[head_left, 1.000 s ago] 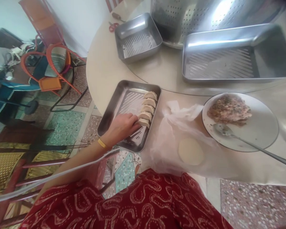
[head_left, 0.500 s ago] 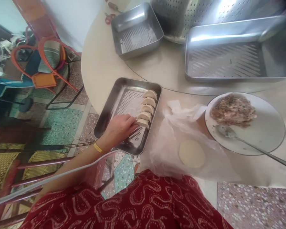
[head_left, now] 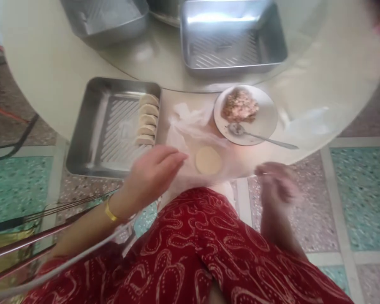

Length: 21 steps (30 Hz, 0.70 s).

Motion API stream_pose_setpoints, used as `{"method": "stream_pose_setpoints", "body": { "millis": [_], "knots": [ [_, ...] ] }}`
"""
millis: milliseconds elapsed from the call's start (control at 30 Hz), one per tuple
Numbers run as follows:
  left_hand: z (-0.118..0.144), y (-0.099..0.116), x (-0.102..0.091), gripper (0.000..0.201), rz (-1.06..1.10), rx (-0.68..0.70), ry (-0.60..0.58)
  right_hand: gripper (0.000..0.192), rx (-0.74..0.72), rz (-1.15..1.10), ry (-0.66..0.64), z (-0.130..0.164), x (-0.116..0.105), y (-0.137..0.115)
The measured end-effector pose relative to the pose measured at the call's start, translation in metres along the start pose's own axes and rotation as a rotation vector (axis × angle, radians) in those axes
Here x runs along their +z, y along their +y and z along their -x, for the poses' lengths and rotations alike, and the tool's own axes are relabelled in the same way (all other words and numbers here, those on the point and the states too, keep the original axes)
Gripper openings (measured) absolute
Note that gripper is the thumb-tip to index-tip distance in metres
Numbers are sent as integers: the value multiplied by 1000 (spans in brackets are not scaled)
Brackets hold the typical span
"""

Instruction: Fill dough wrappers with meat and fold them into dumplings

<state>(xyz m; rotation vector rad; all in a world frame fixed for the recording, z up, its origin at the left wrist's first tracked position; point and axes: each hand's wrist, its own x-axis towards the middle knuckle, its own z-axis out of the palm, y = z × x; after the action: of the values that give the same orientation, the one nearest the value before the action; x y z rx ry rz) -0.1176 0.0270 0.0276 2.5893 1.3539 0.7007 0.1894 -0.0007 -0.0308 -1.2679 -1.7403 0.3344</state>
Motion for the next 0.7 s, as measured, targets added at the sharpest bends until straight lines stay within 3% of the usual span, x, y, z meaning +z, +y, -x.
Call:
{"method": "stream_pose_setpoints", "body": {
  "millis": [100,267,533,700],
  "knots": [
    [-16,26,34,17,100,97,-154,28,-161,225,-51,13,21,1],
    [-29,41,72,17,23,19,-298,24,-168,425,-122,33,46,13],
    [-31,57,86,17,-188,-100,-371,25,-83,471,-194,49,51,27],
    [-31,55,88,18,-136,-160,-388,25,-88,480,-218,47,52,27]
  ]
}}
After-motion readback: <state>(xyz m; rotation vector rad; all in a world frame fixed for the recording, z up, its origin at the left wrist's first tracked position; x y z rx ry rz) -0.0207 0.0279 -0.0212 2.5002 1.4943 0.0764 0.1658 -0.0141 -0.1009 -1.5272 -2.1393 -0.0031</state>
